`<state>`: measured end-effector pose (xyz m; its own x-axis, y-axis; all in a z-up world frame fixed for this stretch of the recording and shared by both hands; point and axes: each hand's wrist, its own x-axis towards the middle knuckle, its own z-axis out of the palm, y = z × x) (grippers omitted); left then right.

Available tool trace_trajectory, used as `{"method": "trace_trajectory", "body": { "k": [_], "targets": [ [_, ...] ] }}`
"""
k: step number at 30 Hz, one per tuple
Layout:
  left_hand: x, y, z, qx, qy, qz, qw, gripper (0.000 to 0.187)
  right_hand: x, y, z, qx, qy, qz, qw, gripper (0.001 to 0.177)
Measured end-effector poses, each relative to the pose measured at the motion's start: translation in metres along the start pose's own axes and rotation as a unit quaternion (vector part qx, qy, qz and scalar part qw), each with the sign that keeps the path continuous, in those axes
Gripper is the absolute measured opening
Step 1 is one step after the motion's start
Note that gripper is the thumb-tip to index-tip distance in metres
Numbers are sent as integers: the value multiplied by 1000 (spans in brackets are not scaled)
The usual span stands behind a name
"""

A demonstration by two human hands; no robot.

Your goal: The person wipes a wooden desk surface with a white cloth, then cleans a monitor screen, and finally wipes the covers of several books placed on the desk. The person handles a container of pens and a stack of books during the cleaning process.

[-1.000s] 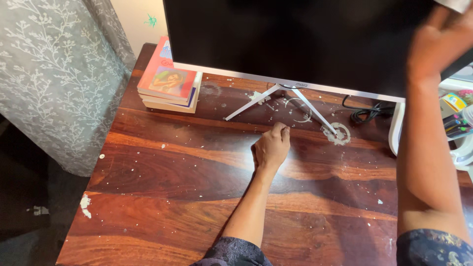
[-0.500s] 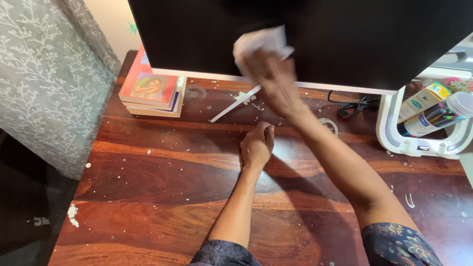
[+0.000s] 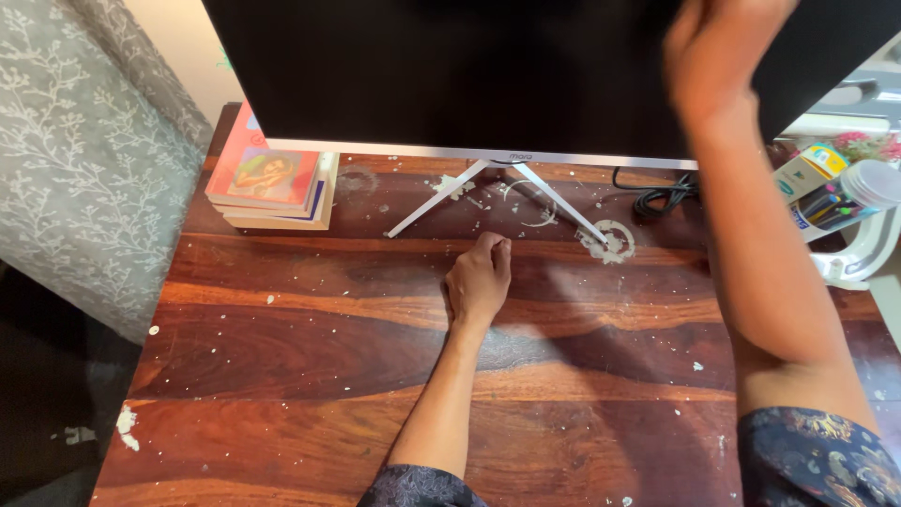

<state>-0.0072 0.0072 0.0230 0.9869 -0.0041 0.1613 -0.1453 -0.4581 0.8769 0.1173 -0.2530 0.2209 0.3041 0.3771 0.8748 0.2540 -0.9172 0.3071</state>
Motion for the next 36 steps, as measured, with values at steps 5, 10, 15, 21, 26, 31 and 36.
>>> {"method": "trace_trajectory", "body": {
  "k": [5, 10, 15, 21, 26, 31, 36],
  "targets": [
    [3, -8, 10, -20, 30, 27, 999, 21, -73, -73, -6, 361, -273, 115, 884, 29],
    [3, -11, 11, -26, 46, 55, 997, 20, -115, -6, -49, 65, -170, 26, 983, 68],
    [1, -1, 4, 5, 12, 12, 1000, 20, -82, 83, -54, 22, 23, 213, 977, 67],
    [2, -2, 6, -3, 21, 6, 1000, 20, -77, -17, -29, 20, -89, -21, 996, 63],
    [3, -5, 8, 0, 21, 16, 1000, 20, -87, -51, -44, 46, -185, -56, 980, 72],
    [2, -6, 7, 5, 27, 33, 999, 20, -76, 12, -69, 42, -45, 117, 991, 86],
    [2, -3, 7, 6, 19, 14, 1000, 21, -57, 9, -54, 0, -55, 98, 994, 86]
  ]
}}
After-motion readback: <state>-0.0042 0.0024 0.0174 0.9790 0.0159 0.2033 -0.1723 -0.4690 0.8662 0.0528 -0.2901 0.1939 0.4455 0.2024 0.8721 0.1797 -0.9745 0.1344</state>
